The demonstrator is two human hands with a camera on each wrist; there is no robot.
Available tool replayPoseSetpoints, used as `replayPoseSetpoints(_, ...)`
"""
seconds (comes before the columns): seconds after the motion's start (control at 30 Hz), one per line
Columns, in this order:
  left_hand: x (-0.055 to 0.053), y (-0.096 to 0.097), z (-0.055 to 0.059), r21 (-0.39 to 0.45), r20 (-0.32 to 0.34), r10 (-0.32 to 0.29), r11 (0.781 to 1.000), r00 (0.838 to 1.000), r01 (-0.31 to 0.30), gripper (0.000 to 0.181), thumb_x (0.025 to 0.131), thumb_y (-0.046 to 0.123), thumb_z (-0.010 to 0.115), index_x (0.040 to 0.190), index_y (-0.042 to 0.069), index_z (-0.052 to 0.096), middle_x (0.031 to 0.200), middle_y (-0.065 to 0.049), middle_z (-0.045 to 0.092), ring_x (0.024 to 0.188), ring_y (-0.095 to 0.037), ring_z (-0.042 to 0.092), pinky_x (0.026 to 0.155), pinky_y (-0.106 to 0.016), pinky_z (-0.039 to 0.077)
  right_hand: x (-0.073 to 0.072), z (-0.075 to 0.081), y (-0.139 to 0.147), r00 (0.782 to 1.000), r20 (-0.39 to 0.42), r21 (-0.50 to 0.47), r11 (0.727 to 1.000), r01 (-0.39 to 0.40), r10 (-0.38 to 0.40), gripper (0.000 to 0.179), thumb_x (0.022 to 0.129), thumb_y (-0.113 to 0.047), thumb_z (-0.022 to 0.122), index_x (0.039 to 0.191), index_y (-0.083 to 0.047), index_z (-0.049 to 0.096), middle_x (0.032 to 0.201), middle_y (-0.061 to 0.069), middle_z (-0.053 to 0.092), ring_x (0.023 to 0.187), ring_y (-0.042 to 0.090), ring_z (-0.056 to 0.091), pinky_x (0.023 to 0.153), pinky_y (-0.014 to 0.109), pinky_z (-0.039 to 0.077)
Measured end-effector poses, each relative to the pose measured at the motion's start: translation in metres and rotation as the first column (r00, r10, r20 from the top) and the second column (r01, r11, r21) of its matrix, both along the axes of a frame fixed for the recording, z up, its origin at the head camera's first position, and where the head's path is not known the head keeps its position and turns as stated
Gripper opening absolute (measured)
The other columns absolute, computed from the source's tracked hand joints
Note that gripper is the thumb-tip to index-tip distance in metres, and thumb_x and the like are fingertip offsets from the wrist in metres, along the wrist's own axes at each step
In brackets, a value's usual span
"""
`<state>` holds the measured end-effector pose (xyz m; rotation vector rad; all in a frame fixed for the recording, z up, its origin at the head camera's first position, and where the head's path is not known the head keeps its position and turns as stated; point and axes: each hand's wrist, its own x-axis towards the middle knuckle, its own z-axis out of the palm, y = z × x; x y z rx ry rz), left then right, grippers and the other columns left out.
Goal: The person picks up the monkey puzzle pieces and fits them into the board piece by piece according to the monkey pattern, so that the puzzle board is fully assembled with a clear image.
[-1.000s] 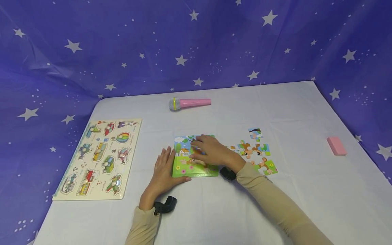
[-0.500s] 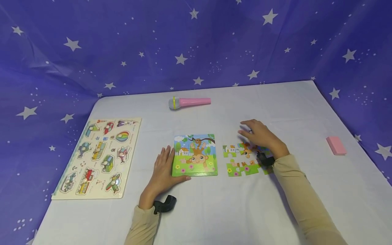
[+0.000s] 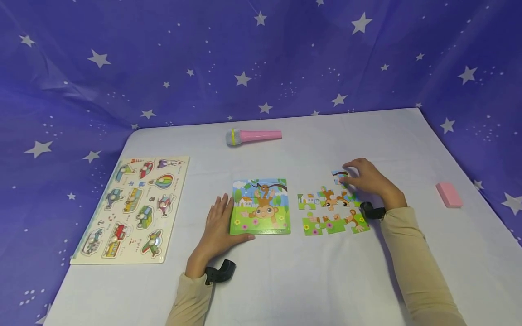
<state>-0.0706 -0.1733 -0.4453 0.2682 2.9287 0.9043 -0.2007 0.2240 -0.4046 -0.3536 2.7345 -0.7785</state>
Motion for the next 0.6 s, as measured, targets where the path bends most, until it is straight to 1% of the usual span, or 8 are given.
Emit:
replayPoseSetpoints(0.1,-0.0001,0.0003,-0.0005,-0.006,0.002,0.0,1.0,1.0,0.0,0.112,0.062,0.051,0.076,0.143,0.0,0.019,0.152,-0.018,0.009,0.141,-0.035,0.002,0.113,-0.052,0.006,0.0015,-0.0011,-0.001,1.0,0.018,0.022,1.0,0.011,-0.012,0.055,0.083,-0.027,0.064,0.127,0.003,0.046,0.138,0.034,0.023,0.127,0.051,0.019,0.101,0.066,0.018)
replayPoseSetpoints(0.23,0.0,0.0005,0.0002,-0.005,0.004,0.001,1.0,1.0,-0.001,0.112,0.062,0.051,0.076,0.144,0.0,0.018,0.152,-0.017,0.009,0.141,-0.034,0.002,0.114,-0.051,0.005,0.0027,-0.002,-0.0039,0.999,0.022,0.026,0.999,0.034,-0.034,0.053,0.081,-0.026,0.066,0.123,0.001,0.049,0.139,0.033,0.022,0.128,0.051,0.016,0.101,0.066,0.016)
replayPoseSetpoints(0.3,0.0002,0.0007,0.0006,0.0,0.005,0.002,1.0,1.0,-0.002,0.112,0.062,0.051,0.076,0.144,0.001,0.018,0.152,-0.017,0.009,0.141,-0.034,0.002,0.114,-0.051,0.005,0.0032,-0.0026,-0.005,0.999,0.018,0.016,0.999,0.048,-0.049,0.05,0.081,-0.024,0.066,0.121,0.001,0.049,0.14,0.032,0.022,0.129,0.05,0.016,0.102,0.066,0.014)
replayPoseSetpoints(0.4,0.0005,0.0008,0.0009,0.005,0.006,0.001,1.0,1.0,-0.001,0.112,0.062,0.051,0.076,0.144,0.001,0.018,0.152,-0.018,0.009,0.141,-0.034,0.002,0.113,-0.052,0.005,0.0039,-0.0043,-0.006,0.998,-0.006,-0.029,0.997,0.067,-0.068,0.049,0.079,-0.019,0.068,0.118,0.003,0.047,0.139,0.031,0.023,0.13,0.049,0.016,0.104,0.064,0.015)
replayPoseSetpoints(0.5,0.0005,0.0007,0.0005,0.006,0.004,0.002,1.0,1.0,-0.002,0.111,0.062,0.051,0.076,0.144,0.0,0.019,0.152,-0.018,0.009,0.141,-0.035,0.002,0.113,-0.052,0.006,0.0049,-0.0064,-0.0064,0.996,-0.042,-0.088,0.993,0.074,-0.077,0.05,0.077,-0.015,0.07,0.115,0.005,0.043,0.132,0.031,0.029,0.123,0.045,0.027,0.102,0.061,0.025)
replayPoseSetpoints(0.6,0.0011,0.0009,0.0009,0.007,0.003,0.004,1.0,1.0,-0.004,0.111,0.062,0.05,0.076,0.144,0.0,0.019,0.152,-0.018,0.01,0.141,-0.035,0.002,0.113,-0.052,0.006,0.0055,-0.0081,-0.0069,0.995,-0.062,-0.127,0.989,0.069,-0.078,0.051,0.077,-0.013,0.07,0.115,0.004,0.041,0.121,0.028,0.039,0.112,0.041,0.041,0.093,0.056,0.037)
